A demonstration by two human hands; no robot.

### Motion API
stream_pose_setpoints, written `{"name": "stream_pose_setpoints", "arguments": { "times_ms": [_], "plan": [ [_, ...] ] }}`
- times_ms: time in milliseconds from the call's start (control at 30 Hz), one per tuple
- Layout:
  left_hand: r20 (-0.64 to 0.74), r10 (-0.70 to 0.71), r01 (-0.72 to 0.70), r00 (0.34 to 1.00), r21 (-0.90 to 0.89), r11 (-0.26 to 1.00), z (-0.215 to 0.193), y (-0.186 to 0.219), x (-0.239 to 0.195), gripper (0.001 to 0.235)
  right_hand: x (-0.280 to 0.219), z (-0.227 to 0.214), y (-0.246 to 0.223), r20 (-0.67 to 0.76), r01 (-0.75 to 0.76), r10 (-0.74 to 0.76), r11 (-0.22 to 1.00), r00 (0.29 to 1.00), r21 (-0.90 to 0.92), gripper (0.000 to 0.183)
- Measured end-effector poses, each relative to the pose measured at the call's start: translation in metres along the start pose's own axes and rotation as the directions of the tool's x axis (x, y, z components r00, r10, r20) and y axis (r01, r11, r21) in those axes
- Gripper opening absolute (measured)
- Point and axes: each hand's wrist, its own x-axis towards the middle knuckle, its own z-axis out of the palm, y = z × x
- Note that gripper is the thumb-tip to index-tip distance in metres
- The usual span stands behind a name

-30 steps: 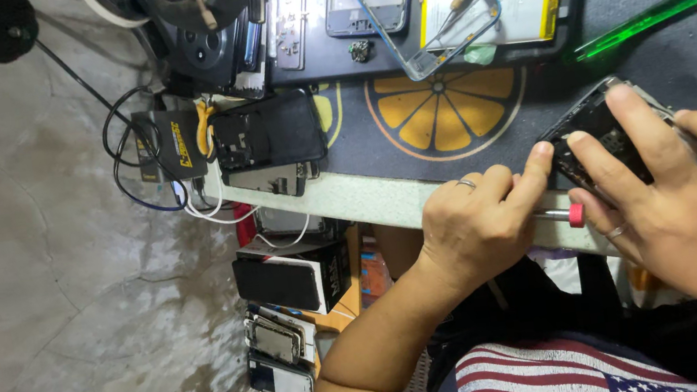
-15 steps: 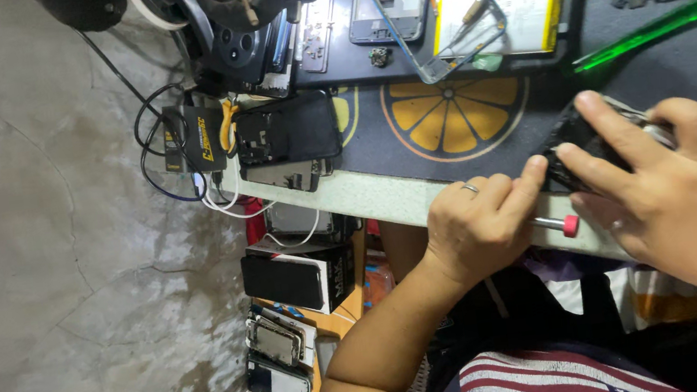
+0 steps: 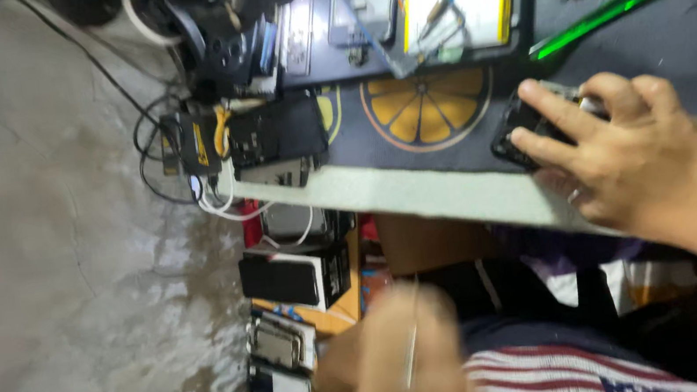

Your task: The person uses a screwdriver to remove screws from the back of a disassembled mobile phone. They lift the back cover, set it aside, and continue unscrewing internal components while holding the phone body.

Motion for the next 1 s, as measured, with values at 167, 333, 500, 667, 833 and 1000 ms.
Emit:
{"name": "stream_pose_setpoints", "arguments": {
  "times_ms": [167,333,500,667,833,1000],
  "plan": [
    [0.003,0.012,-0.012,1.0,-0.037,0.999,-0.012,-0.014,-0.011,0.026,0.0,-0.002,0.0,-0.04,-0.021,0.024,0.997,0.999,0.07,0.053],
    [0.013,0.024,-0.023,1.0,-0.067,0.997,-0.022,-0.017,-0.018,0.027,-0.002,0.001,-0.002,-0.018,-0.062,0.067,0.977,0.998,0.204,0.046],
    [0.02,0.06,-0.058,0.998,-0.064,0.996,-0.028,-0.029,-0.015,0.028,0.002,0.004,0.0,-0.005,-0.021,0.021,0.994,1.0,0.109,0.07],
    [0.018,0.061,-0.059,0.998,-0.116,0.991,-0.013,-0.03,-0.014,0.03,-0.005,0.002,-0.001,0.015,-0.07,0.068,0.967,0.998,0.244,0.049],
    [-0.01,0.074,-0.075,0.997,-0.103,0.992,-0.028,-0.045,-0.01,0.031,0.007,-0.008,0.0,-0.044,-0.07,0.085,0.957,0.995,0.281,0.047],
    [-0.074,0.097,-0.112,0.992,-0.235,0.965,-0.001,-0.054,0.001,0.033,0.0,0.001,0.003,-0.019,-0.052,0.059,0.969,0.998,0.243,0.053]
  ]
}}
